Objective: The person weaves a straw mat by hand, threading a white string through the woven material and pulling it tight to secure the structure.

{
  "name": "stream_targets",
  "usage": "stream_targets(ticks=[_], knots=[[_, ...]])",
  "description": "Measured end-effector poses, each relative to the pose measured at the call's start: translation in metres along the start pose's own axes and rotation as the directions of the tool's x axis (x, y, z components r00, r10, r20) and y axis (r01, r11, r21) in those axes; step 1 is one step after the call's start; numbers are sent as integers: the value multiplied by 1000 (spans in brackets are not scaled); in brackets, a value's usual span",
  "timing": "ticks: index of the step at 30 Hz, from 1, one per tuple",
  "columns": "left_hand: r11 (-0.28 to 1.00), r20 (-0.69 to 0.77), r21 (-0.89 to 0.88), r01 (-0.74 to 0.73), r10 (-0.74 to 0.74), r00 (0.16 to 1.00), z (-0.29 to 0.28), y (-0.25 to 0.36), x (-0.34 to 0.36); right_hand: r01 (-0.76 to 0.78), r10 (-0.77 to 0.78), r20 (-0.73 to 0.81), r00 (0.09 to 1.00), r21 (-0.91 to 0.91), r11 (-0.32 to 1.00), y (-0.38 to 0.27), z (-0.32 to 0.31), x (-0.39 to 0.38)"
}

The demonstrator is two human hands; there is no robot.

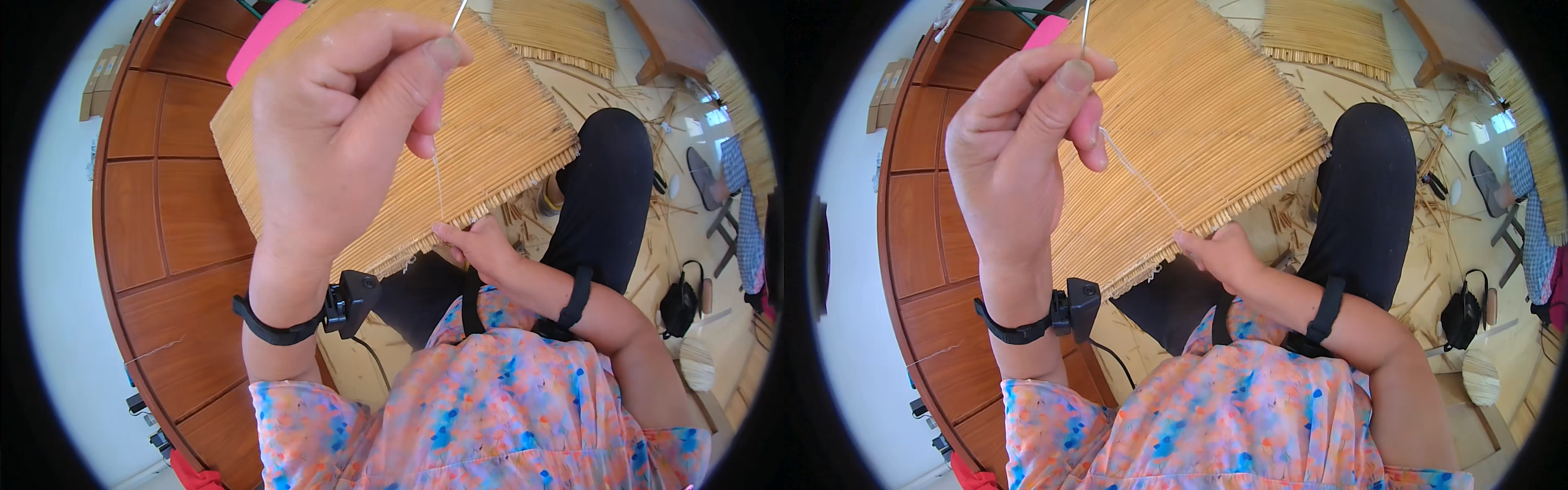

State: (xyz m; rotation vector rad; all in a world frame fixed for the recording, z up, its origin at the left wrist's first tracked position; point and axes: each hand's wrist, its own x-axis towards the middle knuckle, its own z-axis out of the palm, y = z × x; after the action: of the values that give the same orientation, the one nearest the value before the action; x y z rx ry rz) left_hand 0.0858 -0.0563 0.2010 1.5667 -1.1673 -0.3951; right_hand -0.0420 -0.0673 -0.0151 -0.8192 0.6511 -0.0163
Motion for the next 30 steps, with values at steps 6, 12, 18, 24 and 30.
stream_targets(ticks=[6,12,18,24,30], knots=[[999,-92,2,43,-43,995,-21,-9,-3,-53,48,-27,998,-276,960,4,-16,12],[965,-184,146,219,-190,964,-59,-6,-28,-85,93,42,995,-158,984,-23,-23,1],[917,-247,307,252,-179,952,-82,-11,-57,-51,59,-97,994,80,996,-29,-30,2],[855,-242,474,212,-105,965,-72,-14,-71,69,-74,-43,996,-107,992,-27,-35,6],[626,65,779,-11,-64,996,-38,-23,-91,78,-72,37,997,-180,981,-37,-36,-2]])
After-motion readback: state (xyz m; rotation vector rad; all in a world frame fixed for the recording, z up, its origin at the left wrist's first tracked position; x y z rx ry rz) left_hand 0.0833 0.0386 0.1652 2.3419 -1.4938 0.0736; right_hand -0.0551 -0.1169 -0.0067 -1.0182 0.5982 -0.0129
